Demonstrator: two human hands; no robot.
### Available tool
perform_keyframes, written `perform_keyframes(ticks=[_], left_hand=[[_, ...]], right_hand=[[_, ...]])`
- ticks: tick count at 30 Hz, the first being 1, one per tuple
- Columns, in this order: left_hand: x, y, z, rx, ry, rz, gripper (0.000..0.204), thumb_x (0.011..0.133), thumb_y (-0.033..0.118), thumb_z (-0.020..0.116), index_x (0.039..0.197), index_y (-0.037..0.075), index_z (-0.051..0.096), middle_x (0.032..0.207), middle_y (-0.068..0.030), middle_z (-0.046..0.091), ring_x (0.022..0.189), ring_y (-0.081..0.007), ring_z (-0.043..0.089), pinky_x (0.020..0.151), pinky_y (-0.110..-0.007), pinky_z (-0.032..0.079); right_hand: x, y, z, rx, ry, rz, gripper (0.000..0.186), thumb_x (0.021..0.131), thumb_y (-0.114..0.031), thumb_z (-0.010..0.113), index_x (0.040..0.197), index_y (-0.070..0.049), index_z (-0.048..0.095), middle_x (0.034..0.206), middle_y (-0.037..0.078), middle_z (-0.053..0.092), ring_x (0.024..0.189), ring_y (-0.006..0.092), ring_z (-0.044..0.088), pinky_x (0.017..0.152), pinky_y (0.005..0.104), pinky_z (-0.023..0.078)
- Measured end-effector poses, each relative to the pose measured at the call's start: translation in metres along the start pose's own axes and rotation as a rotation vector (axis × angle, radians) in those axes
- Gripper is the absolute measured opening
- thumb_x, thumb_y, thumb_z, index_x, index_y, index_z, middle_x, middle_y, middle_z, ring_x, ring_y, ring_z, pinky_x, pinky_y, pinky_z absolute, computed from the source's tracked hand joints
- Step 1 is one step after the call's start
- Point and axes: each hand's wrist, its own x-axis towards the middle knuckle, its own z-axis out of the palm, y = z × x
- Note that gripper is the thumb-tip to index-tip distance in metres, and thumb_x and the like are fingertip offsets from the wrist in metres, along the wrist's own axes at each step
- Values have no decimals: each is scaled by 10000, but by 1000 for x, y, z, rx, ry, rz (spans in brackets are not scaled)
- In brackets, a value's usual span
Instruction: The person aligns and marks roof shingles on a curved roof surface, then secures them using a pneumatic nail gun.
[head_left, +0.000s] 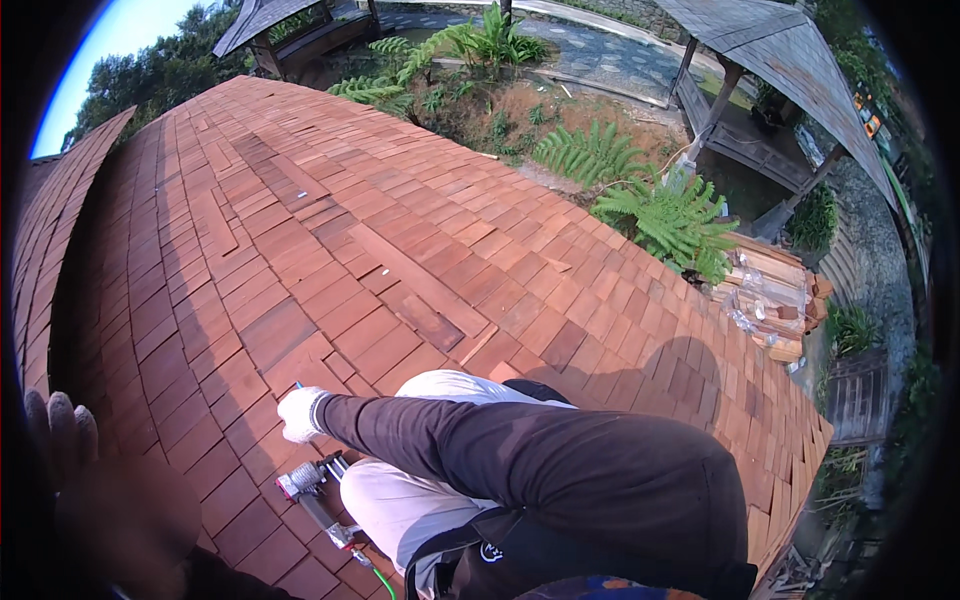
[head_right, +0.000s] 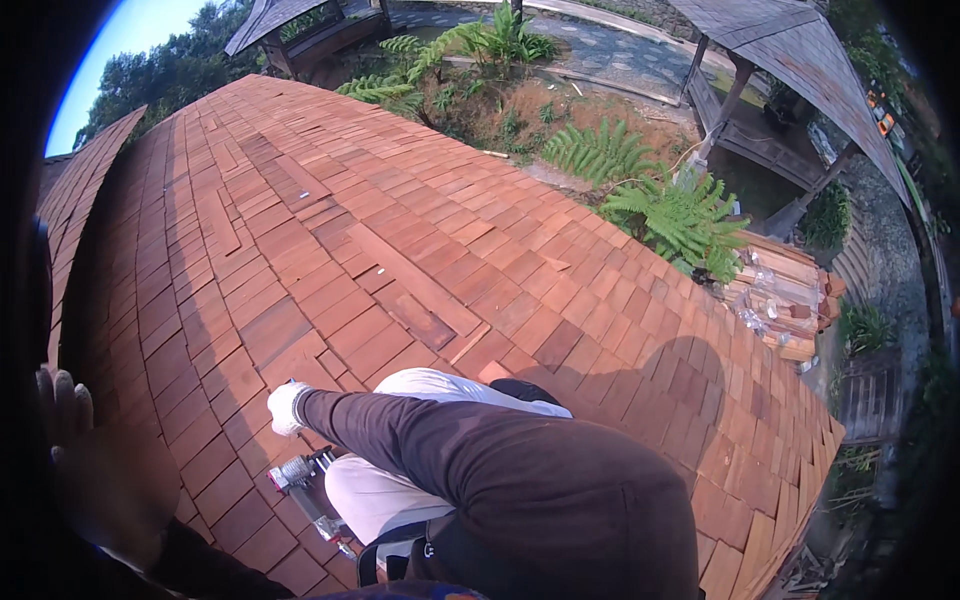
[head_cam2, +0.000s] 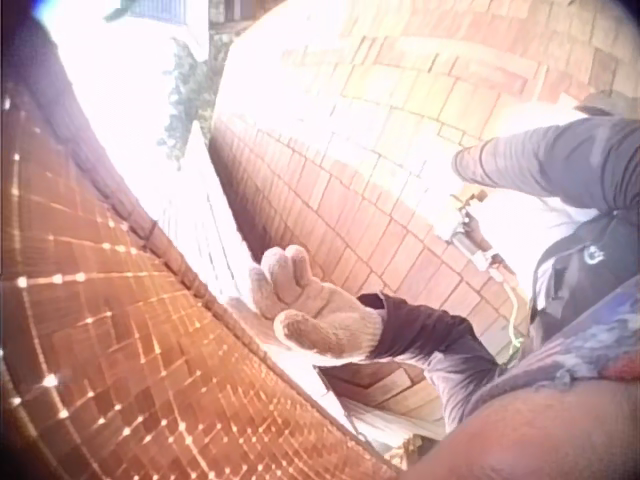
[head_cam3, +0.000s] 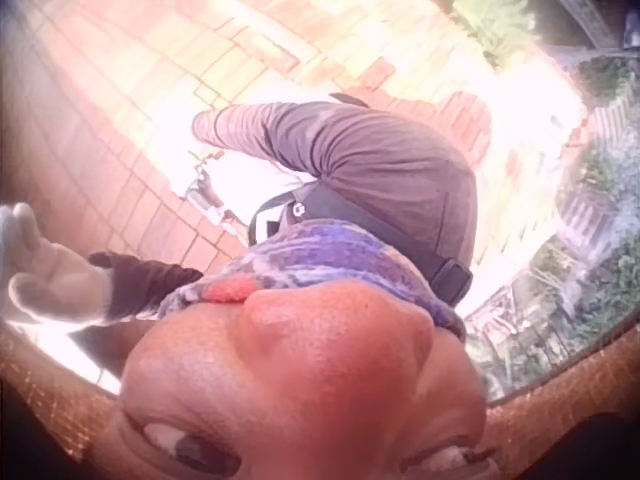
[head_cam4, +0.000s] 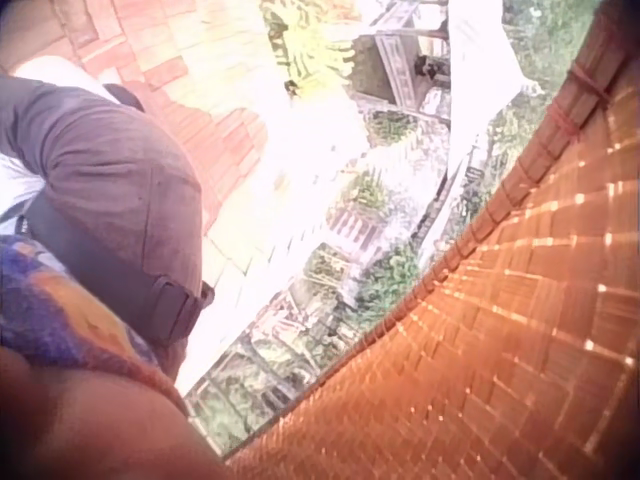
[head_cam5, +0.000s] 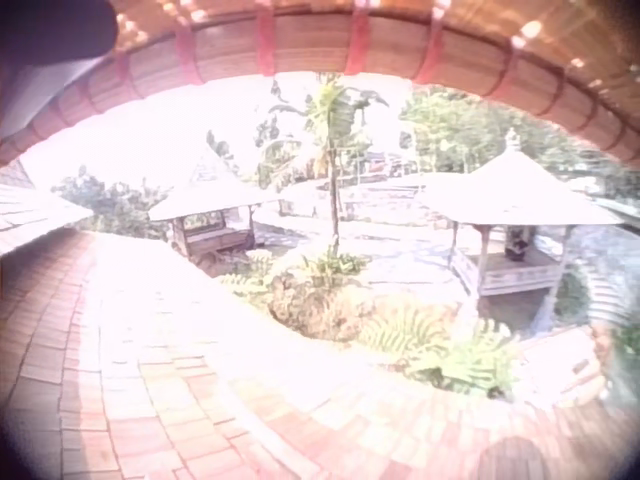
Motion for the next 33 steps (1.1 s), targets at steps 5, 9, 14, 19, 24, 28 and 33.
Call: perform_keyframes(ticks=[5, 9, 14, 19, 24, 28, 33], left_hand=[[-47, -18, -8, 266, -182, -164, 554, 1122, 299, 467, 1570, -21, 407, 1486, -195, 568, 1354, -294, 588, 1174, -420, 463], [-95, -40, -12, 426, 34, -534, 453, 1054, 259, 617, 1443, 33, 571, 1420, -180, 618, 1262, -261, 617, 1099, -420, 497], [-196, -45, -96, 700, 371, -767, 257, 954, 244, 731, 1144, 72, 749, 1270, -189, 685, 1216, -328, 613, 1054, -498, 497], [-311, -13, -209, 1603, 343, -702, 497, 1039, 400, 586, 1324, -2, 652, 1250, -237, 696, 1108, -374, 687, 956, -497, 571], [-421, 15, -286, 2025, 456, -838, 490, 1006, 441, 619, 1233, 12, 689, 1205, -228, 711, 1082, -413, 683, 972, -505, 548], [-451, 3, -298, 2114, 124, -612, 518, 1002, 492, 583, 1294, 73, 670, 1357, -234, 640, 1253, -440, 591, 1047, -606, 470], [-443, -13, -257, 2354, 374, -909, 591, 996, 531, 543, 1451, 155, 562, 1582, -224, 450, 1443, -477, 395, 1108, -744, 296]], right_hand=[[-6, -7, -8, 20, 5, 13, 372, 782, -298, 672, 987, -18, 804, 1008, 223, 775, 986, 376, 754, 848, 473, 597], [-8, 6, -15, 24, 3, 40, 367, 796, -297, 661, 1001, -30, 806, 1034, 216, 775, 1007, 365, 752, 858, 468, 595], [-7, -4, -10, -1, -17, -6, 370, 810, -304, 651, 1011, -35, 806, 1058, 210, 775, 1036, 354, 747, 877, 461, 592], [-3, 2, -9, -10, -27, 2, 383, 825, -322, 647, 1020, -34, 807, 1064, 210, 774, 1044, 354, 744, 888, 462, 587], [-12, -12, -19, 150, -52, -10, 392, 880, -371, 621, 951, -27, 796, 977, 202, 772, 970, 368, 745, 863, 476, 578], [-16, -11, -24, 204, -10, -6, 400, 905, -382, 608, 890, -27, 791, 892, 191, 770, 914, 366, 747, 842, 478, 574], [-9, -3, -14, 136, 31, -36, 398, 896, -386, 616, 891, -28, 790, 874, 192, 765, 897, 364, 747, 828, 482, 575]])
